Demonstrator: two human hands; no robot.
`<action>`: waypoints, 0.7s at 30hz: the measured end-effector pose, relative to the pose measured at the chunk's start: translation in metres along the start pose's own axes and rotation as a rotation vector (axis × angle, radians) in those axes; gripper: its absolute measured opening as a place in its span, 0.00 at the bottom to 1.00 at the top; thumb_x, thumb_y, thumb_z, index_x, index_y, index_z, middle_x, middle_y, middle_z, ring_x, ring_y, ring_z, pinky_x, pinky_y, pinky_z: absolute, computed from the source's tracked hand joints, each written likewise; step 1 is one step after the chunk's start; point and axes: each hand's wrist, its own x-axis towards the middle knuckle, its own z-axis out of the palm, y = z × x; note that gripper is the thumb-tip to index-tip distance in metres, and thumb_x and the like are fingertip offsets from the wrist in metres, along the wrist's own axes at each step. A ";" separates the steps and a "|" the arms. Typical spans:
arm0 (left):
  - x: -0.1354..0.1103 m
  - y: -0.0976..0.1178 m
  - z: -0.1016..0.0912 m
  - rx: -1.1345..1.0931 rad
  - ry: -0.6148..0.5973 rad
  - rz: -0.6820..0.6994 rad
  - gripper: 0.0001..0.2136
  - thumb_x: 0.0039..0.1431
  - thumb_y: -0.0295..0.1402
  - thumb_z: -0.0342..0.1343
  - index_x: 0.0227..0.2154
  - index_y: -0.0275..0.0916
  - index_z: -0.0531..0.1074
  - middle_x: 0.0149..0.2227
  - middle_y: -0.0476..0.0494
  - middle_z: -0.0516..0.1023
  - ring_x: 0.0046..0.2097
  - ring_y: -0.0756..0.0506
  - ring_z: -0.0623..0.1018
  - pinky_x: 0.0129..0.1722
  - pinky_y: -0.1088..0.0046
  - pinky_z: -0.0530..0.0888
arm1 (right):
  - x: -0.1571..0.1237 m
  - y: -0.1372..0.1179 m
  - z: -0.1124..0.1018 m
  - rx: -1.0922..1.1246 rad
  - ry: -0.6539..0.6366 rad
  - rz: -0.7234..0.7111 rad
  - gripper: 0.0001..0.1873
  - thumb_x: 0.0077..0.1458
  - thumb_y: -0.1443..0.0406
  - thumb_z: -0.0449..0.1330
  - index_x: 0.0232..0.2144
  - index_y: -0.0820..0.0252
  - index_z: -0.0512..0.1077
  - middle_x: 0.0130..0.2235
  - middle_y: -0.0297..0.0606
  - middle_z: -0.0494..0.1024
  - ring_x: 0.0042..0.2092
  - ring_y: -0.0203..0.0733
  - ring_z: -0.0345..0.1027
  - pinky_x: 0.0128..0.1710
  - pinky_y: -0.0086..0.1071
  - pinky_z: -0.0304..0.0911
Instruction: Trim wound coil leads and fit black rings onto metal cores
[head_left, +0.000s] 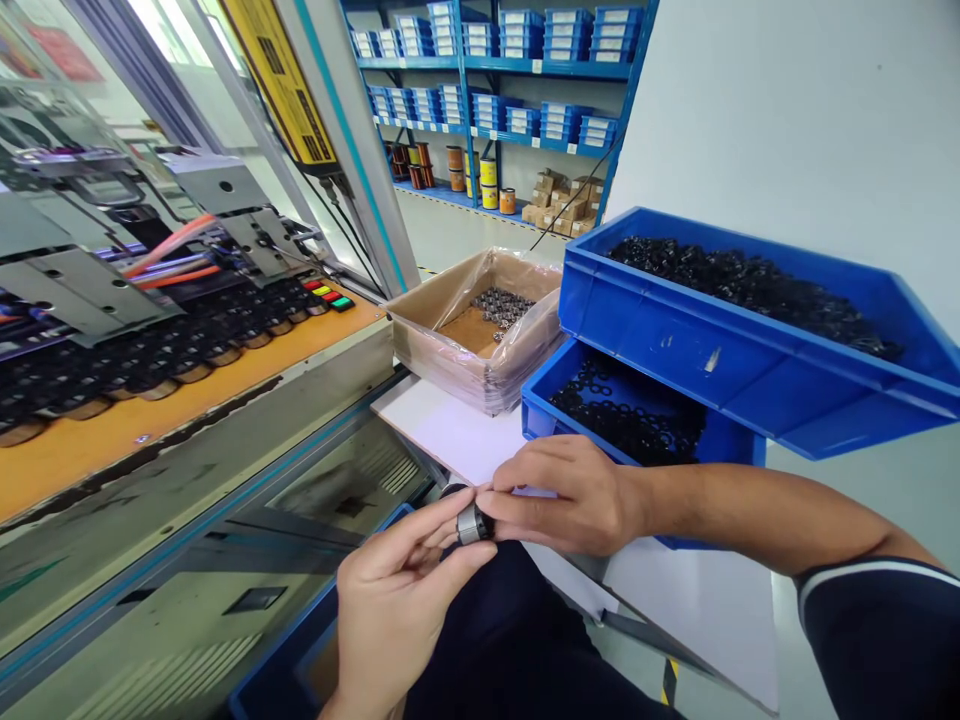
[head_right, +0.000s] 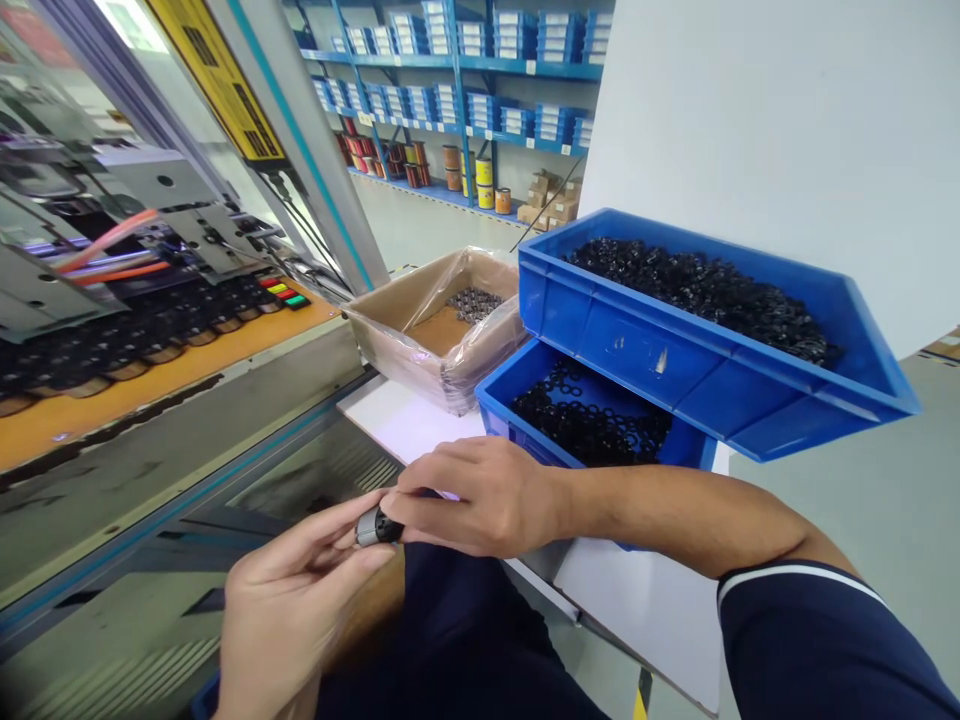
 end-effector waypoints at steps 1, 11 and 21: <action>-0.002 -0.001 0.003 -0.031 0.008 -0.001 0.21 0.42 0.20 0.70 0.39 0.49 0.82 0.34 0.52 0.86 0.34 0.48 0.85 0.38 0.85 0.80 | 0.000 0.000 0.000 -0.014 0.005 -0.015 0.09 0.65 0.67 0.56 0.41 0.72 0.72 0.34 0.42 0.77 0.35 0.35 0.71 0.35 0.28 0.71; -0.004 0.000 0.001 0.279 0.013 0.435 0.19 0.47 0.19 0.68 0.41 0.44 0.80 0.41 0.52 0.83 0.40 0.52 0.82 0.42 0.83 0.79 | 0.001 -0.007 0.005 0.089 0.059 0.036 0.07 0.63 0.72 0.54 0.39 0.75 0.71 0.36 0.48 0.78 0.41 0.40 0.73 0.44 0.33 0.74; 0.001 -0.006 0.003 0.260 0.007 0.379 0.14 0.48 0.24 0.69 0.39 0.41 0.79 0.42 0.45 0.79 0.44 0.47 0.79 0.43 0.74 0.78 | 0.000 -0.007 0.006 0.105 0.051 0.059 0.05 0.62 0.74 0.54 0.39 0.72 0.69 0.36 0.48 0.77 0.41 0.42 0.72 0.43 0.35 0.74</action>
